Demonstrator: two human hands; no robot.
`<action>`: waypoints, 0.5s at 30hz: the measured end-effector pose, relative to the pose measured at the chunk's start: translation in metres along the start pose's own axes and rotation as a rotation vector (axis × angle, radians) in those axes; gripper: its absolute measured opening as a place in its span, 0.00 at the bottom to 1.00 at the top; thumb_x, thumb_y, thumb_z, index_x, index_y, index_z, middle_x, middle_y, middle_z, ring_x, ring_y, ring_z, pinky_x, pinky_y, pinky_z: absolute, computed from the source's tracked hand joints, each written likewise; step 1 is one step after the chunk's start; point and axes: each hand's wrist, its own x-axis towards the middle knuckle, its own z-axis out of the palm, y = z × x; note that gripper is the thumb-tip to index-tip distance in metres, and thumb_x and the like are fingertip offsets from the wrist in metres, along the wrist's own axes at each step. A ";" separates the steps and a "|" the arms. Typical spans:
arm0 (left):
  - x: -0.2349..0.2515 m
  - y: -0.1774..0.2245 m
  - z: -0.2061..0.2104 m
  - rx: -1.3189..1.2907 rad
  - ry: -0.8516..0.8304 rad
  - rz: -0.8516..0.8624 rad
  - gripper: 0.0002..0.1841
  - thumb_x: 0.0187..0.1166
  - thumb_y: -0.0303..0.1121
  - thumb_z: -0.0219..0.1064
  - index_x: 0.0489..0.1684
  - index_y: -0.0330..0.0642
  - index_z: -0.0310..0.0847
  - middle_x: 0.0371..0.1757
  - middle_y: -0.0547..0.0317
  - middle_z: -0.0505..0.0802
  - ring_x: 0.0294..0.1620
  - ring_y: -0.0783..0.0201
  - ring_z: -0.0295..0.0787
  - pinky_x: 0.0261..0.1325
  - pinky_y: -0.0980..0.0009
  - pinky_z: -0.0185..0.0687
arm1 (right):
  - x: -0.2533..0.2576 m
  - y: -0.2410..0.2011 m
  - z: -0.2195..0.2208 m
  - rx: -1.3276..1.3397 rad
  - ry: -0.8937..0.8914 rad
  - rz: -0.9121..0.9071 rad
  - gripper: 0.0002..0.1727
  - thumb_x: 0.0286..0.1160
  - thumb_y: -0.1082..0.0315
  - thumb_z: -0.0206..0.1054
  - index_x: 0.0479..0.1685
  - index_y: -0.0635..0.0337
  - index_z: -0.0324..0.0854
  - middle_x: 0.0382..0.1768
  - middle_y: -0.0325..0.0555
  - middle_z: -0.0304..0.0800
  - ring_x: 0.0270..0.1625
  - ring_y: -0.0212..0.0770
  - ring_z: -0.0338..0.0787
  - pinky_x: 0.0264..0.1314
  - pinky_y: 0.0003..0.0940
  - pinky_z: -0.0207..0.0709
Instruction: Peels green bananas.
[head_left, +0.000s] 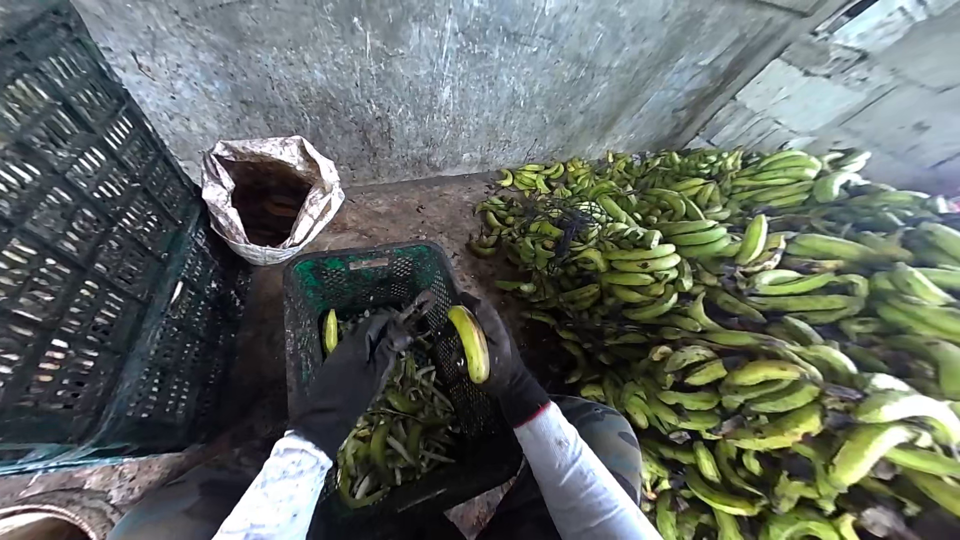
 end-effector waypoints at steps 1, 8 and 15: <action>-0.003 0.003 0.002 0.036 -0.005 0.039 0.32 0.87 0.62 0.49 0.82 0.55 0.73 0.69 0.49 0.88 0.66 0.51 0.87 0.70 0.44 0.79 | 0.004 0.001 0.001 0.193 0.005 0.049 0.24 0.91 0.56 0.41 0.71 0.60 0.73 0.43 0.43 0.87 0.37 0.31 0.88 0.39 0.28 0.85; -0.020 0.009 0.039 0.375 0.193 0.490 0.38 0.81 0.69 0.49 0.76 0.52 0.82 0.62 0.36 0.91 0.62 0.32 0.88 0.60 0.34 0.81 | 0.010 0.004 -0.001 0.849 -0.104 0.351 0.34 0.84 0.40 0.39 0.35 0.55 0.84 0.27 0.47 0.90 0.28 0.40 0.91 0.30 0.36 0.87; -0.023 0.016 0.046 0.349 0.074 0.331 0.33 0.81 0.59 0.59 0.80 0.50 0.78 0.69 0.35 0.87 0.66 0.32 0.86 0.65 0.36 0.80 | 0.003 0.002 0.007 0.715 0.051 0.421 0.32 0.91 0.47 0.32 0.35 0.55 0.79 0.25 0.45 0.88 0.26 0.39 0.90 0.28 0.35 0.86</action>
